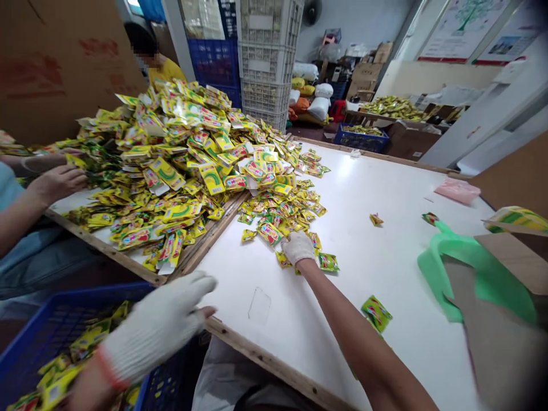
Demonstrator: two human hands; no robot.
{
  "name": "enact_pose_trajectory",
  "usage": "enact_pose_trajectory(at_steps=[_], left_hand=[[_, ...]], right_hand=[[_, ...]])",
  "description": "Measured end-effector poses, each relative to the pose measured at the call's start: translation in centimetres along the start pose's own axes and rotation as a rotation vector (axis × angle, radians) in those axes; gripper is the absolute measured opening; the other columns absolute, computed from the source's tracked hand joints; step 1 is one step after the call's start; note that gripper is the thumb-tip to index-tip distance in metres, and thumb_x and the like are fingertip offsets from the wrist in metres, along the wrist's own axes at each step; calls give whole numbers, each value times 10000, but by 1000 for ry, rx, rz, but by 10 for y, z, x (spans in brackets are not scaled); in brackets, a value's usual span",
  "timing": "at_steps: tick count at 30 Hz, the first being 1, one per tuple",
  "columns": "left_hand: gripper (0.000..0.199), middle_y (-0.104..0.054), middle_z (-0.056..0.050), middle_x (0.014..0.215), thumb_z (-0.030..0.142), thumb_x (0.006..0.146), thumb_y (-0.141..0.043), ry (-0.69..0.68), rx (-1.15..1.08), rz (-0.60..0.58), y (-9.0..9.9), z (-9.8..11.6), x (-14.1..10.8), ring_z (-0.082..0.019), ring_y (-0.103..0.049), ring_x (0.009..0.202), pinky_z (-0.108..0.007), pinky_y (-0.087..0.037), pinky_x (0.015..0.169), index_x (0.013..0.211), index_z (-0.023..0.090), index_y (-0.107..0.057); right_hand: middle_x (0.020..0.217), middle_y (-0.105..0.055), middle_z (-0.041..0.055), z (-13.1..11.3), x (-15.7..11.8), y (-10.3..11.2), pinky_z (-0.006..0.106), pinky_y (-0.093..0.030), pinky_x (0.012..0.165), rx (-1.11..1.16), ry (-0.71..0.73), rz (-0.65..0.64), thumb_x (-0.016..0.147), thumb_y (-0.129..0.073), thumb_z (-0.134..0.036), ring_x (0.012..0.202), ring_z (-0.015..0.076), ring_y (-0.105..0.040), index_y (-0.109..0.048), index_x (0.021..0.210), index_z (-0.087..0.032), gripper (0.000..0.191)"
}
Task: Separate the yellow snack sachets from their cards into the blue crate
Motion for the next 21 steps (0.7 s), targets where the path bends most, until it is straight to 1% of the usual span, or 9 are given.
enact_pose_trajectory(at_steps=[2, 4, 7, 10, 12, 14, 16, 18, 21], left_hand=[[269, -599, -49, 1024, 157, 795, -499, -131, -59, -39, -24, 28, 37, -178, -578, 880, -268, -446, 769, 1051, 193, -571], [310, -567, -91, 1117, 97, 774, -496, -248, -105, 46, -41, 49, 73, -208, -526, 1043, -312, -426, 874, 1072, 161, -552], [450, -539, -124, 1197, 90, 700, -577, -326, -138, 77, -66, 68, 102, -295, -425, 1185, -451, -342, 977, 1139, 158, -509], [378, -616, -107, 1030, 137, 733, -556, -202, -409, -36, -98, 82, 97, -269, -567, 987, -424, -439, 855, 1104, 167, -489], [298, -623, -70, 947, 178, 778, -521, -62, -730, -61, -122, 90, 82, -211, -606, 867, -354, -483, 774, 1067, 186, -447], [263, -611, -36, 894, 195, 799, -504, 61, -1068, -66, -144, 97, 66, -170, -612, 815, -307, -498, 741, 1036, 202, -390], [276, -598, -21, 853, 201, 802, -505, 151, -1303, -96, -160, 101, 53, -155, -611, 790, -297, -503, 733, 1033, 203, -354], [293, -594, -27, 866, 213, 795, -521, 192, -1366, -135, -169, 101, 45, -157, -601, 807, -302, -497, 748, 1049, 192, -377], [236, -593, -34, 885, 228, 782, -539, 183, -1201, -186, -168, 97, 40, -161, -570, 836, -288, -471, 767, 1006, 163, -502]], right_hand=[[820, -616, 90, -4, -2, 5, 293, -412, 727, 6, 60, -18, 721, -571, -225, 836, 216, -558, -619, 669, -172, 88], [775, -608, 62, -6, -14, 18, 280, -407, 690, 30, 162, -46, 731, -546, -211, 779, 196, -551, -596, 664, -184, 88], [679, -577, -3, -2, -47, 45, 241, -403, 625, 76, 312, -131, 758, -512, -202, 662, 147, -529, -565, 674, -208, 100], [637, -558, -21, 12, -84, 65, 232, -416, 593, 160, 339, -158, 789, -475, -196, 618, 133, -525, -545, 673, -215, 137], [712, -590, 2, 27, -108, 68, 255, -454, 631, 339, 243, -39, 797, -485, -217, 670, 150, -558, -548, 750, -212, 79], [823, -615, 37, 42, -131, 61, 290, -491, 692, 570, 94, 120, 794, -514, -244, 757, 172, -593, -535, 862, -206, 80], [901, -625, 64, 54, -154, 45, 309, -514, 717, 755, -38, 174, 795, -537, -274, 812, 186, -615, -513, 938, -205, 161], [935, -640, 80, 61, -174, 29, 314, -530, 705, 852, -133, 118, 794, -548, -304, 813, 194, -630, -516, 983, -200, 219], [911, -669, 84, 66, -193, 15, 313, -525, 708, 791, -221, 48, 773, -561, -329, 807, 209, -629, -579, 965, -171, 249]])
Point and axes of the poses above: each hand's wrist, its own x-axis towards the middle knuckle, its own y-axis out of the back of the hand, z = x × y, the point moved 2 cm from there along x, towards the middle knuckle
